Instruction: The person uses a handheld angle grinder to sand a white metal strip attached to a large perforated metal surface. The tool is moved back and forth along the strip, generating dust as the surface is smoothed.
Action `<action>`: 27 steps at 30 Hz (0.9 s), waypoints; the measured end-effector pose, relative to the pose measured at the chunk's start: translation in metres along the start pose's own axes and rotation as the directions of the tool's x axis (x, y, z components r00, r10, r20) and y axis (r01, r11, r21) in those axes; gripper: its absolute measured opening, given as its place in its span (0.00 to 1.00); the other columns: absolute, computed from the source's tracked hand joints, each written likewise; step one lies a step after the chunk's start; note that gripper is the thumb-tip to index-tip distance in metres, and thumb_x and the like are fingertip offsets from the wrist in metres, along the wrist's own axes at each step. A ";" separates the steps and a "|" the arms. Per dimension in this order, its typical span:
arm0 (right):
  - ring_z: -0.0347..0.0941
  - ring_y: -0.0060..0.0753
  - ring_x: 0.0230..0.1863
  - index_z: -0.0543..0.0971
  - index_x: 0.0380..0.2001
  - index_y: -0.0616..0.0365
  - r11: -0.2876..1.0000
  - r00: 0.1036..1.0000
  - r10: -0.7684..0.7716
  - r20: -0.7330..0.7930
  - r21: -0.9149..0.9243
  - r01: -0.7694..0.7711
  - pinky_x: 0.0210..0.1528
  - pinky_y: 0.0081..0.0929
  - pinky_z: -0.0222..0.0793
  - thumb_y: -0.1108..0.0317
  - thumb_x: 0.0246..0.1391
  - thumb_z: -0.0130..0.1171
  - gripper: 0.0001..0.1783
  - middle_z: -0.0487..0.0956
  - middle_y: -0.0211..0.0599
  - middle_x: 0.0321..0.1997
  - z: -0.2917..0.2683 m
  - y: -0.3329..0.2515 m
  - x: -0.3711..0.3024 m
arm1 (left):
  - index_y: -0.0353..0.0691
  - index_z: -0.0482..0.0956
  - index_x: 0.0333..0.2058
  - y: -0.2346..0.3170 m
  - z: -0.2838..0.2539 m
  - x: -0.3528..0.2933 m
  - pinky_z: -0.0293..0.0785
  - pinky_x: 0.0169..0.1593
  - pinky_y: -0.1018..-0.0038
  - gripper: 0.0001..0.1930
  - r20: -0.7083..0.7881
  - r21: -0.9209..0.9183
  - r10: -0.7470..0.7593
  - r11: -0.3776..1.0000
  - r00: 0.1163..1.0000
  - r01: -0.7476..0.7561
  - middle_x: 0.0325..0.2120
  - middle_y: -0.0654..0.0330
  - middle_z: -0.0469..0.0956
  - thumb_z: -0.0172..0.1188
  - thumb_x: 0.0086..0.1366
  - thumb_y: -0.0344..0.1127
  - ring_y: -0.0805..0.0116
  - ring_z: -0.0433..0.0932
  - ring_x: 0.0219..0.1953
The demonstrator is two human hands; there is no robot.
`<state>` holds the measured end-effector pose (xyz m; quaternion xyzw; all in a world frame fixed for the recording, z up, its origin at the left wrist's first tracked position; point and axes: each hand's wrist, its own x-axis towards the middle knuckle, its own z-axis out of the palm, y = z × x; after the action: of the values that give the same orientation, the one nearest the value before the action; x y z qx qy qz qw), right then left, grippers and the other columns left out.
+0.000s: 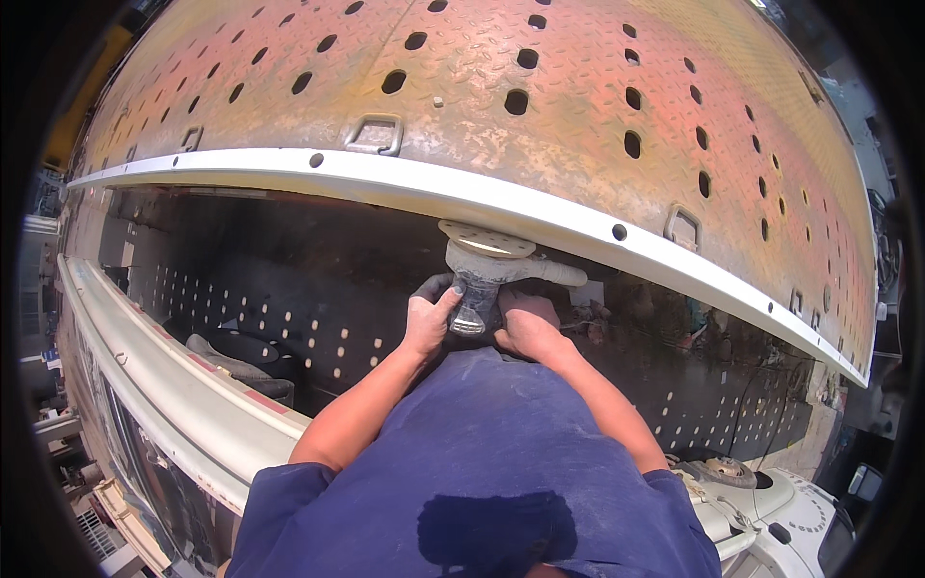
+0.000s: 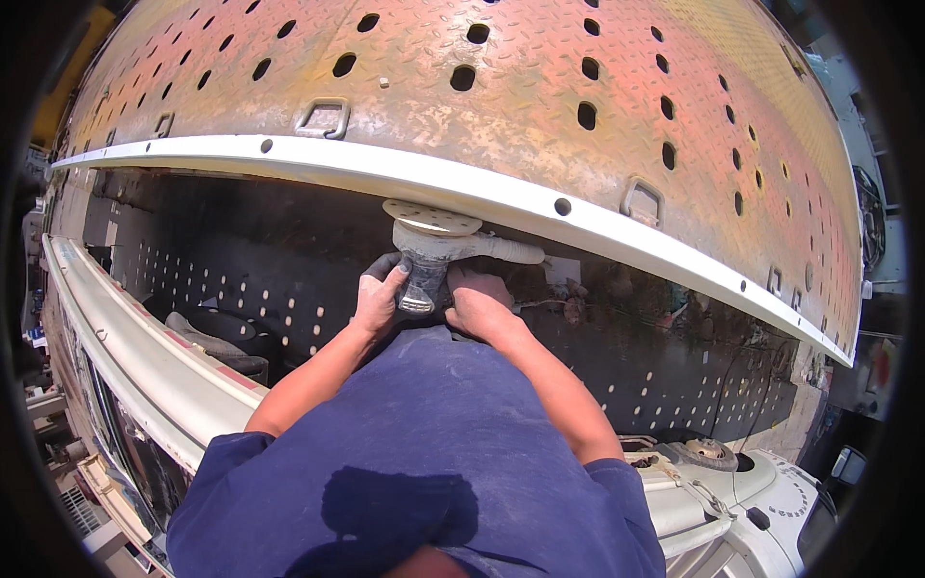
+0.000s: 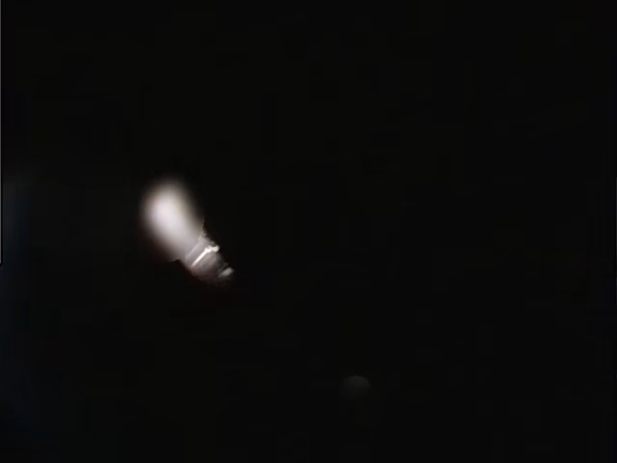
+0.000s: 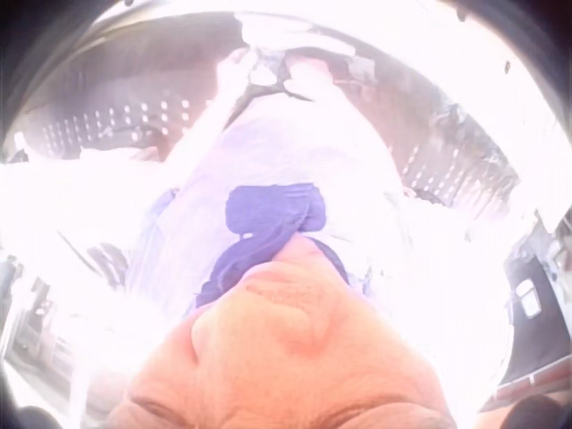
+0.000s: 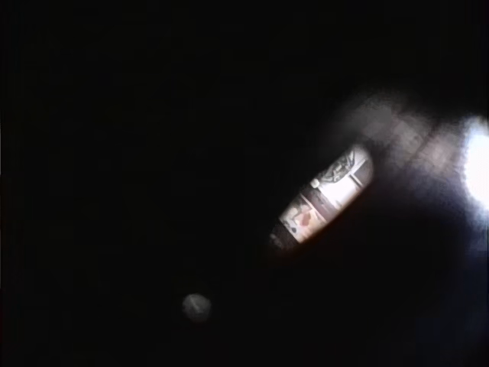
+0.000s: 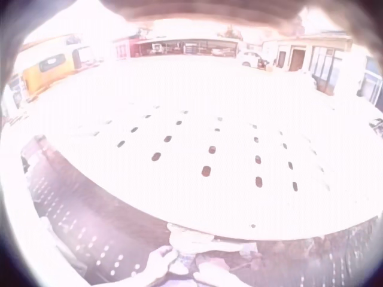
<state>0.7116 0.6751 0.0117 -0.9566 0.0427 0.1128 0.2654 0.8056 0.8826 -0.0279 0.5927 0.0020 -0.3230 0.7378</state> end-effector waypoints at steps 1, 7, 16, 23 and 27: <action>0.87 0.69 0.50 0.81 0.53 0.66 1.000 1.000 -0.012 0.029 0.000 0.012 0.54 0.59 0.86 0.63 0.49 0.73 0.29 0.88 0.61 0.49 0.010 -0.006 0.015 | 0.27 0.84 0.60 0.006 -0.016 0.003 0.84 0.55 0.70 0.24 -0.026 0.008 0.015 1.000 1.000 -0.015 0.50 0.54 0.88 0.72 0.78 0.42 0.70 0.86 0.49; 0.87 0.71 0.48 0.82 0.52 0.67 0.984 0.992 -0.126 0.012 0.131 0.124 0.52 0.58 0.86 0.64 0.51 0.74 0.27 0.88 0.65 0.48 0.027 -0.072 0.079 | 0.28 0.88 0.53 0.057 -0.093 0.014 0.83 0.47 0.72 0.19 -0.108 0.119 0.157 0.982 0.982 -0.143 0.41 0.59 0.90 0.71 0.79 0.43 0.74 0.85 0.41; 0.88 0.67 0.52 0.88 0.48 0.65 0.902 0.971 -0.065 0.229 0.430 -0.041 0.54 0.53 0.84 0.58 0.53 0.78 0.24 0.90 0.63 0.49 -0.005 -0.116 0.087 | 0.28 0.81 0.60 0.083 -0.112 -0.022 0.81 0.52 0.71 0.32 -0.192 0.172 0.338 0.936 0.921 -0.308 0.46 0.55 0.89 0.56 0.86 0.59 0.72 0.85 0.45; 0.88 0.66 0.54 0.88 0.45 0.68 0.931 0.971 0.037 0.237 0.345 -0.120 0.58 0.52 0.83 0.57 0.52 0.79 0.26 0.90 0.65 0.47 -0.033 -0.122 0.063 | 0.34 0.78 0.60 0.039 -0.046 -0.029 0.76 0.57 0.70 0.35 -0.499 -0.097 0.279 0.922 0.820 -0.374 0.46 0.57 0.82 0.50 0.85 0.67 0.70 0.80 0.48; 0.90 0.64 0.50 0.87 0.45 0.69 0.914 0.969 0.067 0.239 0.374 -0.156 0.54 0.49 0.84 0.60 0.49 0.81 0.26 0.91 0.64 0.45 -0.015 -0.103 0.055 | 0.32 0.81 0.53 0.031 -0.041 -0.026 0.75 0.54 0.69 0.28 -0.466 -0.030 0.316 0.928 0.827 -0.371 0.45 0.57 0.83 0.52 0.87 0.57 0.70 0.79 0.47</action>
<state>0.7827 0.7541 0.0617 -0.8619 0.0894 0.2229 0.4467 0.8152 0.9338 -0.0031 0.5970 0.0864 -0.0369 0.7967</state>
